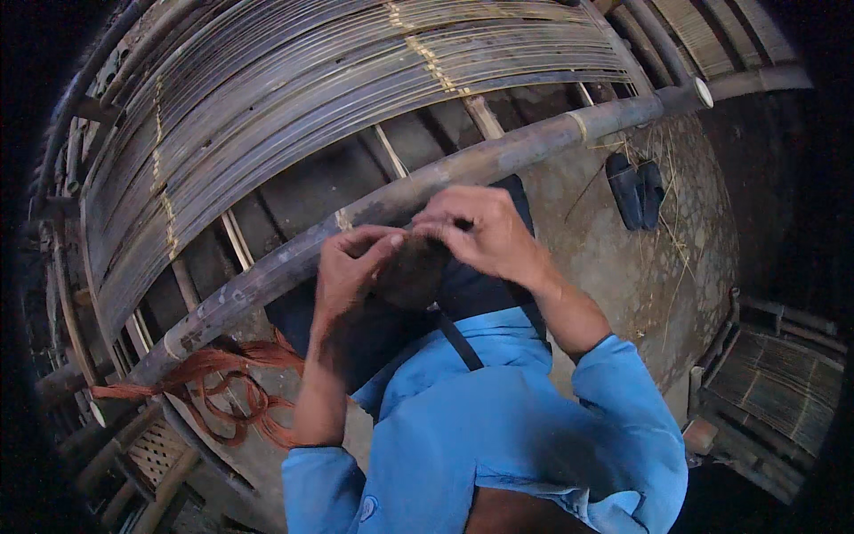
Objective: The person weaves a bamboo mat by threading long fibers through a horizontal bamboo frame and tying them with a red string.
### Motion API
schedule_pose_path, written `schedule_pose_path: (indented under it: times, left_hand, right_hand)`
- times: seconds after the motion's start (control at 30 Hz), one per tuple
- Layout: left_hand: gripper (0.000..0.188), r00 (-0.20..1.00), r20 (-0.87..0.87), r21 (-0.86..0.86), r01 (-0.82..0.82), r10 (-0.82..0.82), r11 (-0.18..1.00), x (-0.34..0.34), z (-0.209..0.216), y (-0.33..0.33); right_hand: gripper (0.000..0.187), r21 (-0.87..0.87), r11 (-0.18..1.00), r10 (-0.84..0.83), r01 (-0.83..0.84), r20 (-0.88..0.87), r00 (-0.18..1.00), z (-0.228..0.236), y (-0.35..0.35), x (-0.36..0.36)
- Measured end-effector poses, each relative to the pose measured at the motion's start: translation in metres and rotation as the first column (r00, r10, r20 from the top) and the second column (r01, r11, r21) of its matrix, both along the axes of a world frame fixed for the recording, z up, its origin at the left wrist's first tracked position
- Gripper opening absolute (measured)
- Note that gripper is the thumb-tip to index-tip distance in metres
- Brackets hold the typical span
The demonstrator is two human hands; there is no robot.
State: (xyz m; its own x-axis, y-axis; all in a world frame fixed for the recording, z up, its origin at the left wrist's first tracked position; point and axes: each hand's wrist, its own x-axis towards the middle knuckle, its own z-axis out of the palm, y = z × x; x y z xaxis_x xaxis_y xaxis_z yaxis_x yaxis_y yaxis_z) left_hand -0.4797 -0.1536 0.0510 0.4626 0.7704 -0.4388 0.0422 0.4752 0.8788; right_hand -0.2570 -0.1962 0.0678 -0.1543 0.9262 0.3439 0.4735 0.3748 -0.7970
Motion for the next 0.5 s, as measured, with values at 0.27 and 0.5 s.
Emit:
schedule_pose_path:
  times: [0.27, 0.5]
  left_hand:
    - [0.018, 0.512, -0.802, 0.583, 0.556, 0.309, 0.593, 0.006, -0.021, 0.09]
    - [0.014, 0.804, -0.592, 0.401, 0.353, -0.055, 0.846, 0.062, -0.076, 0.127]
  right_hand:
    - [0.026, -0.099, 0.986, -0.094, 0.136, 0.346, 0.934, -0.042, 0.091, 0.032]
    - [0.029, -0.686, 0.725, 0.444, -0.053, 0.408, 0.798, -0.085, 0.152, 0.03]
